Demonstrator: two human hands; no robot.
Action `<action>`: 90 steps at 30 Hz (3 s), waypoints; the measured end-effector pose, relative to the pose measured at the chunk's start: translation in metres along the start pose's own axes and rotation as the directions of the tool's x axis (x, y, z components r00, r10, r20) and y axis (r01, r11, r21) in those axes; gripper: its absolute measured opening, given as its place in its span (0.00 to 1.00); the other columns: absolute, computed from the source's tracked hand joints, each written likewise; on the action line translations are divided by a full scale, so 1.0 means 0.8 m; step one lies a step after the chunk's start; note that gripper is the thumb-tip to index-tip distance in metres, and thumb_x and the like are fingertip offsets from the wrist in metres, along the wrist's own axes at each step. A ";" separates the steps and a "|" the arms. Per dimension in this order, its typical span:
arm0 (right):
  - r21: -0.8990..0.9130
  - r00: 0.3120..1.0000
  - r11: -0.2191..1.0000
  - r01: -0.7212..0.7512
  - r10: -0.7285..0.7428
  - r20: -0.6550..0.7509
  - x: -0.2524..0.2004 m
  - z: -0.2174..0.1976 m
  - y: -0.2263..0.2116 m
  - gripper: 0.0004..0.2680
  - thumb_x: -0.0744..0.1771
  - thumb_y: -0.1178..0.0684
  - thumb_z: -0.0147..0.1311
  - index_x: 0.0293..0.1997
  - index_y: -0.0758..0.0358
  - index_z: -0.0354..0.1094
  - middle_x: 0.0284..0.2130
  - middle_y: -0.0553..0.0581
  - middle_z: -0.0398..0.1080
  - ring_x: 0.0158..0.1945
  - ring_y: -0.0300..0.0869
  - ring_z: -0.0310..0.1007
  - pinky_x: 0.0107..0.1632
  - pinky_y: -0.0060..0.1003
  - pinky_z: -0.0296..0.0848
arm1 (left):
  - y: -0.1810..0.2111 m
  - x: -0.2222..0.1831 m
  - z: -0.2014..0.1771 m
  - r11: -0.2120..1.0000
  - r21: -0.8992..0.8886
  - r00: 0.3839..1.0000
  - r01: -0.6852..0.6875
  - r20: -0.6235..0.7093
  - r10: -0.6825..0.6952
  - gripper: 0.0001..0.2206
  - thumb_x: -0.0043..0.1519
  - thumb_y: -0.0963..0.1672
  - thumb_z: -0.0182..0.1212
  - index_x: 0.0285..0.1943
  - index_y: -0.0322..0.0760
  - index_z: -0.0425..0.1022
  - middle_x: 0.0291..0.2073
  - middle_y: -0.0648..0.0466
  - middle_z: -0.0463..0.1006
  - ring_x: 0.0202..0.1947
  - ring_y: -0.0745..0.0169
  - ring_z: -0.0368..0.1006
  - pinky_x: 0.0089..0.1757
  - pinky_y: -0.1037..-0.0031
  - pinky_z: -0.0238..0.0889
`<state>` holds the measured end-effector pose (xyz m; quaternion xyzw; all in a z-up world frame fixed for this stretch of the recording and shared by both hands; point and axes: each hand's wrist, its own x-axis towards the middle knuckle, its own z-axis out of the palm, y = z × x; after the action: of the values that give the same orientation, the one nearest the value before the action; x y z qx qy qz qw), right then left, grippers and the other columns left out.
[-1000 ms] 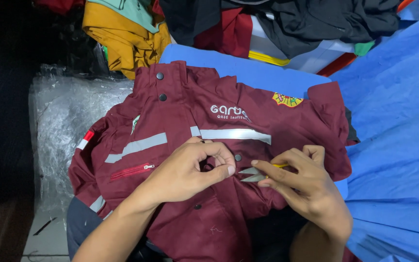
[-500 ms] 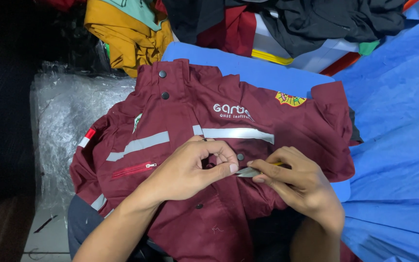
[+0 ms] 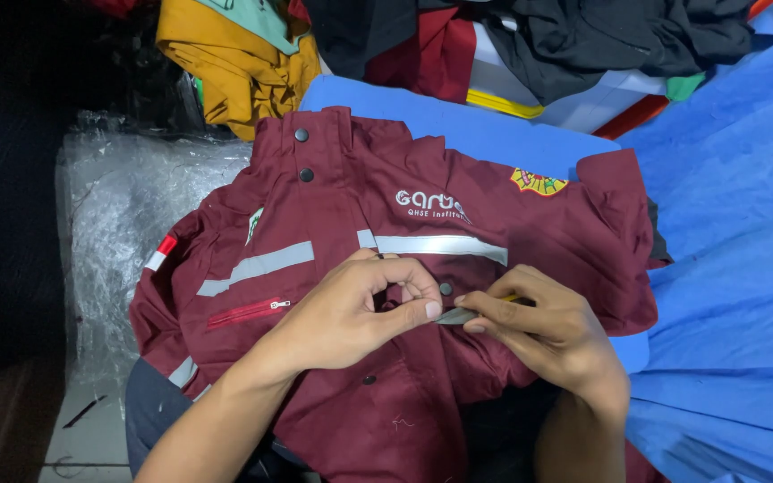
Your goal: Trimming loose threads from a maroon work jacket using small snips during quality control.
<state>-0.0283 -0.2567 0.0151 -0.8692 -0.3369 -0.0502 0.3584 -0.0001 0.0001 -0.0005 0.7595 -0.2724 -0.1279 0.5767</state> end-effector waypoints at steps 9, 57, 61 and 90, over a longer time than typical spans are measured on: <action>-0.004 0.999 0.999 0.045 -0.045 -0.017 -0.001 0.000 0.005 0.09 0.65 0.56 0.62 0.50 0.60 0.76 0.36 0.52 0.74 0.35 0.39 0.70 0.42 0.31 0.71 | -0.001 0.000 0.000 0.999 0.031 1.000 -0.015 0.015 0.015 0.08 0.65 0.51 0.58 0.38 0.53 0.79 0.32 0.71 0.79 0.36 0.77 0.70 0.46 0.77 0.56; 0.119 0.989 0.984 -0.132 0.139 -0.052 -0.002 0.010 0.030 0.12 0.67 0.57 0.57 0.56 0.66 0.73 0.37 0.55 0.72 0.36 0.38 0.73 0.43 0.27 0.71 | 0.001 0.002 -0.002 0.976 -0.211 0.998 -0.049 -0.046 0.040 0.09 0.67 0.48 0.55 0.40 0.42 0.75 0.35 0.62 0.77 0.38 0.70 0.70 0.46 0.75 0.64; 0.089 0.983 0.981 -0.170 0.176 -0.056 0.006 0.011 0.036 0.14 0.70 0.51 0.49 0.59 0.65 0.72 0.37 0.54 0.73 0.36 0.38 0.71 0.43 0.29 0.69 | 0.001 0.000 -0.002 0.976 -0.218 0.999 -0.020 -0.049 0.010 0.09 0.68 0.49 0.53 0.40 0.43 0.73 0.32 0.64 0.70 0.35 0.71 0.63 0.42 0.76 0.59; -0.104 0.761 0.880 -0.464 0.336 -0.554 -0.013 0.007 0.073 0.08 0.67 0.64 0.65 0.47 0.56 0.79 0.29 0.55 0.75 0.36 0.39 0.74 0.45 0.37 0.74 | -0.019 -0.023 -0.069 0.908 0.411 0.860 0.076 -0.488 0.149 0.07 0.67 0.42 0.57 0.48 0.46 0.82 0.41 0.56 0.81 0.46 0.51 0.78 0.48 0.64 0.63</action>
<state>-0.0006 -0.2887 -0.0268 -0.9103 -0.0241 -0.2448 0.3329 0.0172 0.0578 -0.0004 0.8658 -0.1460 0.1491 0.4548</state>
